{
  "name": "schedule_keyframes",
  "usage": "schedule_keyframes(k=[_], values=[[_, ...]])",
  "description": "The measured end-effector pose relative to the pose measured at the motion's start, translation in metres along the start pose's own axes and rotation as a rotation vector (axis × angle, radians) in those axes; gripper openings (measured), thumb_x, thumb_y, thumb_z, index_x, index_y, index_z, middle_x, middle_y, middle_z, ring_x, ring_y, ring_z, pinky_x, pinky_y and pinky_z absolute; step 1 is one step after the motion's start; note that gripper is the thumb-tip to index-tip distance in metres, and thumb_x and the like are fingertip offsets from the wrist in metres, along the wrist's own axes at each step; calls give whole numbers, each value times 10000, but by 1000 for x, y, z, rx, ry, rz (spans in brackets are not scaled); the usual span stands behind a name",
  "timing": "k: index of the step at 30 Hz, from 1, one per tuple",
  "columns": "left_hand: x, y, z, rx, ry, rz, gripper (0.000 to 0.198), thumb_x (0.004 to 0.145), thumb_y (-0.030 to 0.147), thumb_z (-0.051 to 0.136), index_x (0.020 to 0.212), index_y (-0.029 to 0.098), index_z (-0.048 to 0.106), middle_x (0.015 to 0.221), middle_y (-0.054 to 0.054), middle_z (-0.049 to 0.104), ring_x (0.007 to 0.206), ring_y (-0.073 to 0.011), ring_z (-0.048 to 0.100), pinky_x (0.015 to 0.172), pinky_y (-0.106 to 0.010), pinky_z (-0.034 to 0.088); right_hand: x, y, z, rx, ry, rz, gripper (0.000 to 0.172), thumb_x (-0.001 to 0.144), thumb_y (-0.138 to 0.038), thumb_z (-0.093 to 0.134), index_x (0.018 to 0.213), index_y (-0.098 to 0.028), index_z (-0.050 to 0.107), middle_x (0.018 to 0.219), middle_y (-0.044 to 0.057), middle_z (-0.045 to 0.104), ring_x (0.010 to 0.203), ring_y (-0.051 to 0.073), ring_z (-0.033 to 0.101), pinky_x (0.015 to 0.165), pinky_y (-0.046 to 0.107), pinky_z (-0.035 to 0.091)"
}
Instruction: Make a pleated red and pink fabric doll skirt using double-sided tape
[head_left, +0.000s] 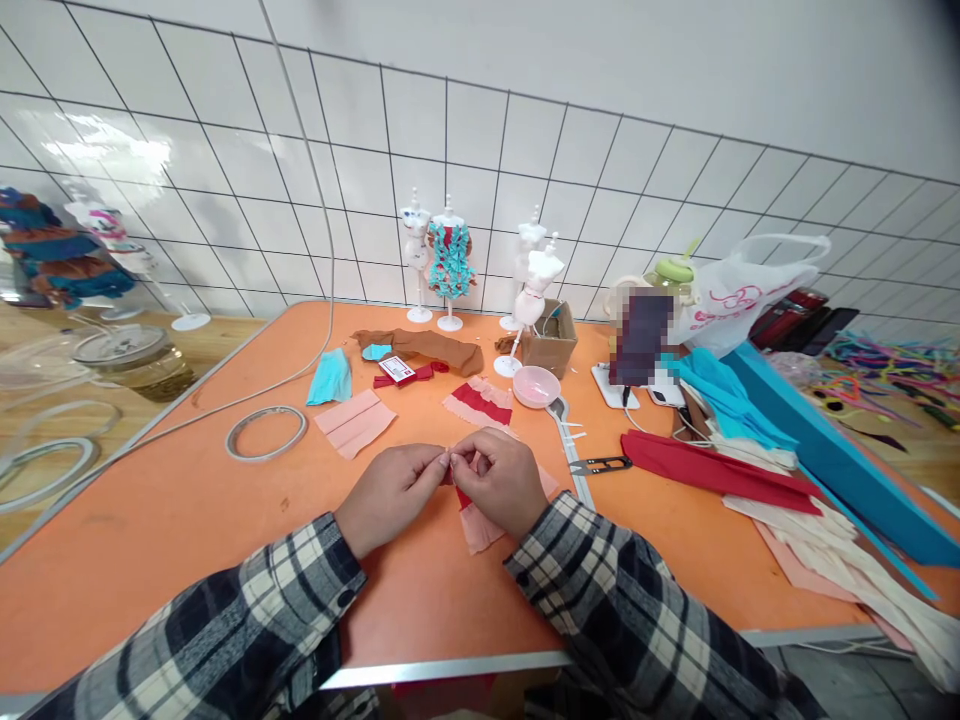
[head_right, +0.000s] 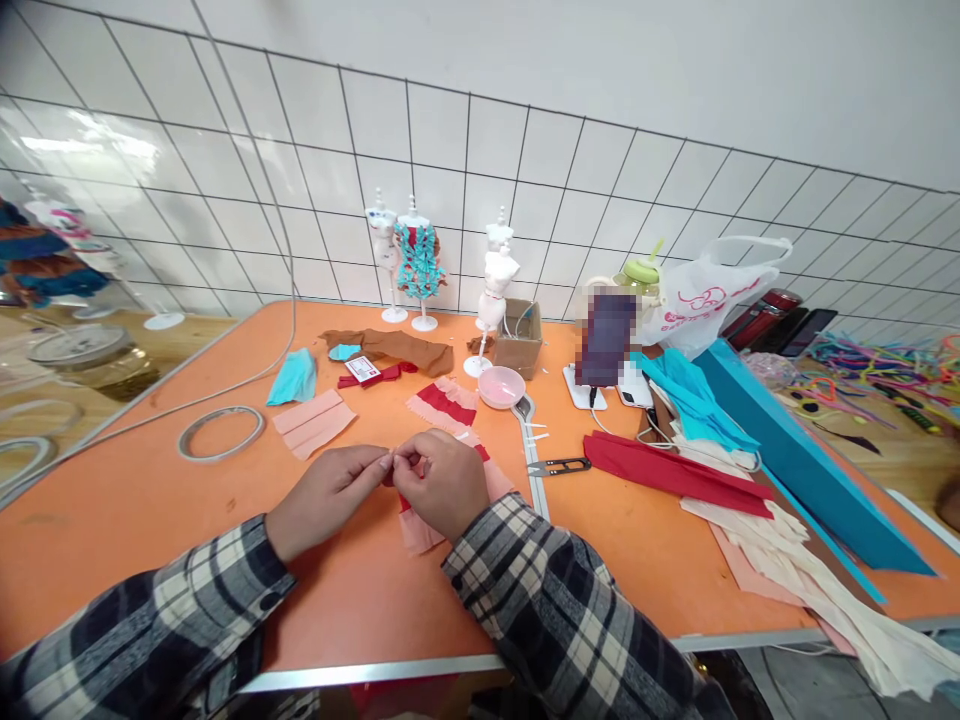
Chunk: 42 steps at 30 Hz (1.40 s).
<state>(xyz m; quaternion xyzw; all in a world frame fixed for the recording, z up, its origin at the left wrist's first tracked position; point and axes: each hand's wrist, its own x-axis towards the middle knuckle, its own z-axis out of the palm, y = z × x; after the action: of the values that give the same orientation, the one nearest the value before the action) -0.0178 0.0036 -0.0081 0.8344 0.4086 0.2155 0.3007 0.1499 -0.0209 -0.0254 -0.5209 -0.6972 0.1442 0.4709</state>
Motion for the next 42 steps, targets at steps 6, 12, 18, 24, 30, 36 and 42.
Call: schedule_keyframes(k=[6, 12, 18, 24, 30, 36, 42], values=[[1, -2, 1, -3, -3, 1, 406, 966, 376, 341, 773, 185, 644, 773, -27, 700, 725, -169, 612, 683, -253, 422, -1, -2, 0, -4, -8, 35, 76, 801, -184, 641, 747, -216, 684, 743, -13, 698, 647, 125, 598, 608, 248, 457], [2, -3, 0, 33, 6, -6, 386, 943, 367, 357, 748, 187, 637, 746, -24, 693, 707, -167, 606, 668, -249, 414, -2, -1, -2, -37, -8, -43, 84, 824, -191, 645, 817, -224, 722, 784, -7, 724, 682, 129, 632, 634, 248, 474], [4, -1, 2, 47, 19, -33, 334, 882, 310, 384, 649, 174, 580, 608, 9, 583, 589, -128, 515, 575, -226, 347, -4, 2, -2, -105, -34, -87, 96, 852, -202, 637, 866, -246, 722, 849, -10, 741, 794, 137, 670, 731, 250, 498], [4, 0, 3, -85, 3, -70, 356, 860, 341, 403, 591, 170, 562, 561, 15, 547, 558, -117, 479, 548, -209, 361, -4, 1, -3, -145, -50, -76, 71, 843, -204, 646, 846, -243, 706, 825, -18, 731, 781, 135, 660, 733, 251, 489], [5, 3, 1, -305, -26, -125, 387, 868, 418, 426, 672, 165, 643, 639, -20, 662, 610, -147, 586, 588, -223, 459, -1, 0, -5, -103, -47, -80, 90, 844, -193, 631, 848, -243, 705, 826, -12, 725, 779, 136, 650, 711, 247, 485], [2, 0, -3, -231, -29, -32, 428, 942, 433, 388, 748, 165, 660, 744, -28, 683, 728, -164, 613, 694, -236, 474, 1, 2, -6, 38, -39, -46, 124, 851, -179, 605, 852, -230, 718, 845, -3, 740, 781, 139, 662, 711, 245, 510], [3, 0, -2, -107, -39, -28, 414, 947, 401, 373, 739, 169, 646, 715, -8, 674, 685, -150, 603, 667, -228, 455, 1, 2, -7, -21, -78, -112, 143, 872, -169, 593, 875, -232, 721, 871, -4, 751, 837, 141, 671, 763, 249, 504]])
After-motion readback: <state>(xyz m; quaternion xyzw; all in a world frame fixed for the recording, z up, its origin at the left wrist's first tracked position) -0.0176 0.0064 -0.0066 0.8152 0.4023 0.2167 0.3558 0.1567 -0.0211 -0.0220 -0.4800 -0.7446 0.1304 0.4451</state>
